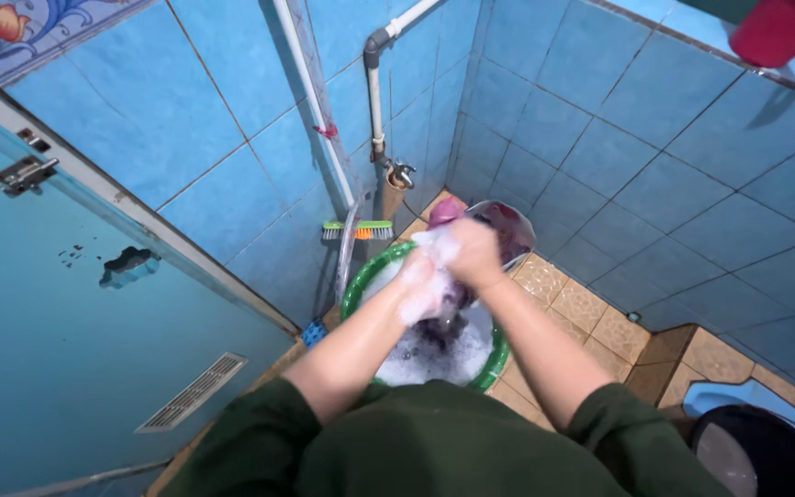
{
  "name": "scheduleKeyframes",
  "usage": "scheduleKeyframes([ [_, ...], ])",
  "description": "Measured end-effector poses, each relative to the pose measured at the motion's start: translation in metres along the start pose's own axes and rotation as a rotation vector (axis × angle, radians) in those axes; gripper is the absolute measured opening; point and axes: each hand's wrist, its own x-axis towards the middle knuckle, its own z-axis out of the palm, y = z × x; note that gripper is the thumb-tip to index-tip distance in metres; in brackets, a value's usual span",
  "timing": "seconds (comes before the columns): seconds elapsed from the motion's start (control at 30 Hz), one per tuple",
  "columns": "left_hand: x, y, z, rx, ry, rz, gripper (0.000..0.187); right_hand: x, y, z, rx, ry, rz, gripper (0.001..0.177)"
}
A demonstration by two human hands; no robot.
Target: The person washes purple clothing in a green basin and a black bucket, scrubbing, rinsing, and wring the fabric by hand. They also use a red scoop to pour water from a tank into a bucket.
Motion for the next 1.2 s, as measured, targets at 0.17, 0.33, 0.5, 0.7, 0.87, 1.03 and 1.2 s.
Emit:
scheduleKeyframes([
  [0.17, -0.001, 0.001, -0.009, 0.018, -0.071, -0.033, 0.043, -0.012, -0.026, 0.009, 0.256, 0.005, -0.001, 0.018],
  [0.33, -0.038, 0.018, 0.027, 0.048, -0.103, -0.122, 0.048, -0.019, -0.022, 0.018, -0.037, 0.014, 0.205, 0.023],
  [0.5, -0.098, 0.056, 0.077, 0.403, -0.073, -0.332, 0.051, 0.014, 0.025, -0.054, -0.026, -0.282, 0.843, 0.048],
  [0.7, -0.088, 0.032, 0.068, 1.879, 0.451, 0.588, 0.034, 0.068, -0.049, -0.097, 0.776, -0.107, 1.004, 0.042],
  [0.87, -0.034, 0.023, -0.028, 1.749, 0.766, 0.868, 0.045, 0.122, -0.074, -0.17, 1.327, 0.403, 0.963, 0.029],
  [1.03, -0.035, 0.037, -0.122, 0.929, 0.791, 0.287, 0.032, 0.116, -0.057, -0.268, 1.351, 0.433, 0.845, 0.036],
  [1.2, -0.047, 0.052, -0.03, 0.182, 0.332, 0.051, 0.027, 0.06, -0.008, -0.206, 1.245, 0.329, 1.186, 0.027],
])
